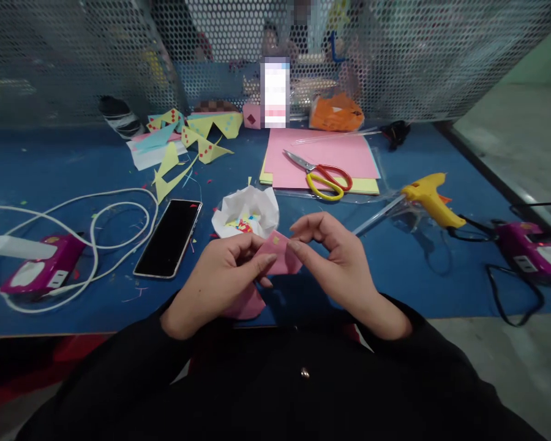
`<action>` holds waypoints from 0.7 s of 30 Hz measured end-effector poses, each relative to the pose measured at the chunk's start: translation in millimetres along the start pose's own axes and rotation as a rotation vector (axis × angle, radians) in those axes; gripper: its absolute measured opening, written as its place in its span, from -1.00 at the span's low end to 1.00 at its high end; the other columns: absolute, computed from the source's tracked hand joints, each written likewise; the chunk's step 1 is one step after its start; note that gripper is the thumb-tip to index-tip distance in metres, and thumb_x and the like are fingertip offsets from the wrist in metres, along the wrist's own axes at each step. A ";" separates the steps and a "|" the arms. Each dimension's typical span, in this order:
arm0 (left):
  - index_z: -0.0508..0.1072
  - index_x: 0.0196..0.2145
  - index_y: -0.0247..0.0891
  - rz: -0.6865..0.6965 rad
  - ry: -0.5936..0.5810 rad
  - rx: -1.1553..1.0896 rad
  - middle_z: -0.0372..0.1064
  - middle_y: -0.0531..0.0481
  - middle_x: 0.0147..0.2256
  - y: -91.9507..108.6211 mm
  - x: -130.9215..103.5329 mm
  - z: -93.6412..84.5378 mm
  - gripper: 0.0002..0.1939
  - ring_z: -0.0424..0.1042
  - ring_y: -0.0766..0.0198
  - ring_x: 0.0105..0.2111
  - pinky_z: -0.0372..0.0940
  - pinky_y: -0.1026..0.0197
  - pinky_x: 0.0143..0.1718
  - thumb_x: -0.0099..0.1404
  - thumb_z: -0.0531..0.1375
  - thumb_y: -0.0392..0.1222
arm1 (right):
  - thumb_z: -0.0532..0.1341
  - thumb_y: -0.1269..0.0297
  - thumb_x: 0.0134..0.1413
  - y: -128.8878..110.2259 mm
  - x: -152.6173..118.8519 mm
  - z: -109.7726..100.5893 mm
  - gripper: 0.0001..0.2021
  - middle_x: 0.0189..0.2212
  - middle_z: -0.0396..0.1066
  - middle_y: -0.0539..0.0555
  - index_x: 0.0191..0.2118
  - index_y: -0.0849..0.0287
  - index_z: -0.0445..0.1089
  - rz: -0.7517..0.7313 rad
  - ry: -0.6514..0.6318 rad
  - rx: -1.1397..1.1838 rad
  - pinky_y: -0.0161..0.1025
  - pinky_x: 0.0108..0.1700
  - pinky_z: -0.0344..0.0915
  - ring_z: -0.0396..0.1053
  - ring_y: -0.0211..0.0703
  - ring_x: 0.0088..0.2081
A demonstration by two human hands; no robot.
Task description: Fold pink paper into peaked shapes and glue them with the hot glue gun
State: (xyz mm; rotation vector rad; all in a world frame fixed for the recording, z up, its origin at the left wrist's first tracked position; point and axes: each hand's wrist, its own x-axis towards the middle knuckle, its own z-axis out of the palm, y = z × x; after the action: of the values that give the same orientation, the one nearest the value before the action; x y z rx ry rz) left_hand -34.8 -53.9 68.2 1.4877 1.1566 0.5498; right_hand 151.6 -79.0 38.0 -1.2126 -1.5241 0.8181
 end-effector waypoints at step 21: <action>0.54 -0.31 -0.22 -0.020 0.154 0.012 0.46 0.08 -0.60 13.5 5.2 -8.8 -0.85 0.44 0.33 -0.63 0.35 0.30 -0.53 0.26 0.27 -0.09 | 0.24 0.25 0.07 68.2 31.5 -170.6 -0.71 -0.21 0.50 0.44 -0.13 0.33 0.48 0.581 0.148 -1.592 -0.13 -0.38 -0.06 0.29 0.02 -0.36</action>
State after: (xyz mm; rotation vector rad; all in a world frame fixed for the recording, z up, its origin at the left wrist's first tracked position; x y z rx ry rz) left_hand -35.2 -43.8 81.9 1.4626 1.2952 0.6536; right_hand 334.1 -41.8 33.5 -2.8312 -1.6179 -0.4146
